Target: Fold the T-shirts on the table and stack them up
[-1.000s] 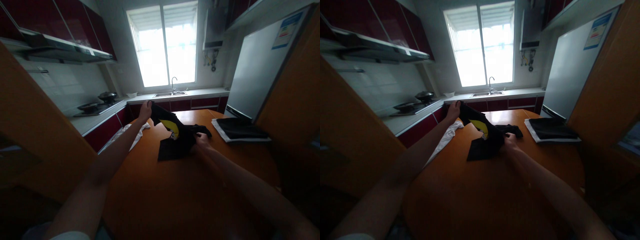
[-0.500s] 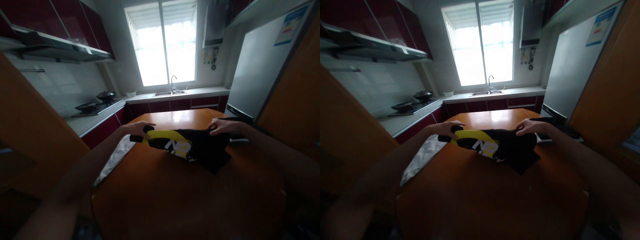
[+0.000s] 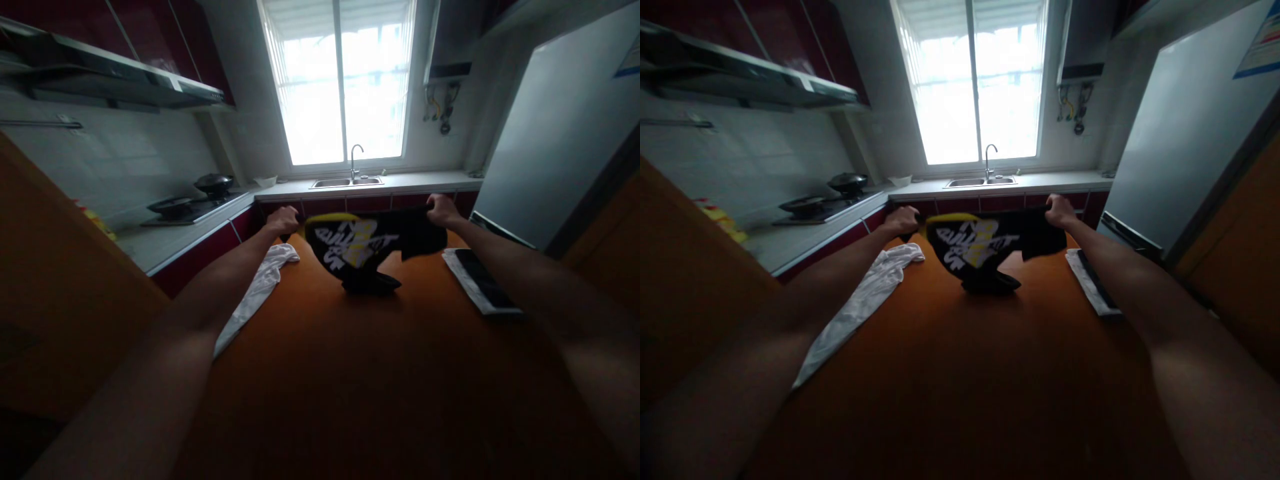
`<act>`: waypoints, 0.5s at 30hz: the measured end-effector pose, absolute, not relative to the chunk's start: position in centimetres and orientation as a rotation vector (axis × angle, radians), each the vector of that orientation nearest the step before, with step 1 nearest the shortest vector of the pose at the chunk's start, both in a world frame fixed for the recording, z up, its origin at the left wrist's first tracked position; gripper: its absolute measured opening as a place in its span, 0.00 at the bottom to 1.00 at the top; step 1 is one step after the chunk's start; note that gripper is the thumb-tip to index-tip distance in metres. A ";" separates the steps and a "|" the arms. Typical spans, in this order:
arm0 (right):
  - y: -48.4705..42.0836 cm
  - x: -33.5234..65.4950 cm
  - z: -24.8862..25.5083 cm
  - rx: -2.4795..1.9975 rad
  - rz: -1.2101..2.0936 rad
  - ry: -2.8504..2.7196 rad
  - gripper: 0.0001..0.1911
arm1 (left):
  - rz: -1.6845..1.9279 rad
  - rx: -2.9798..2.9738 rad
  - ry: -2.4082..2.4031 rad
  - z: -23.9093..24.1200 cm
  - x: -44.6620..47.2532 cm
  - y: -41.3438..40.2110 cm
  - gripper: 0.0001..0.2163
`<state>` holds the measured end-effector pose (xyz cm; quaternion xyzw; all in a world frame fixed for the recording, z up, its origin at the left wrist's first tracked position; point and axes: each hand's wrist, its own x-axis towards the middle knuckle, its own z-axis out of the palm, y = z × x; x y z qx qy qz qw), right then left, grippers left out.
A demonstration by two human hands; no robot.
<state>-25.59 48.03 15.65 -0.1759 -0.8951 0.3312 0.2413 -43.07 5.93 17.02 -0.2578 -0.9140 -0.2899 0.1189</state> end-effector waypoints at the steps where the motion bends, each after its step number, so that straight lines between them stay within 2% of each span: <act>1: 48.2 -27.2 17.8 -0.480 0.738 -2.245 0.17 | -0.858 -0.675 -2.589 18.7 -44.1 6.7 0.13; 3: 48.5 -29.4 21.8 -0.450 0.562 -1.997 0.20 | -0.951 -0.504 -2.311 22.0 -45.6 8.0 0.15; 5: 49.0 -30.4 25.0 -0.380 0.479 -1.919 0.18 | -1.053 -0.408 -2.066 24.7 -46.2 8.7 0.17; 8: 49.7 -30.2 27.3 -0.261 0.403 -1.924 0.17 | -1.100 -0.385 -1.970 26.9 -46.2 8.5 0.18; 11: 49.9 -29.0 26.5 -0.172 0.388 -1.943 0.18 | -1.013 -0.420 -2.035 25.9 -45.4 7.3 0.18; 15: 49.2 -26.3 21.6 -0.115 0.503 -2.036 0.21 | -0.884 -0.534 -2.231 20.0 -42.2 4.8 0.15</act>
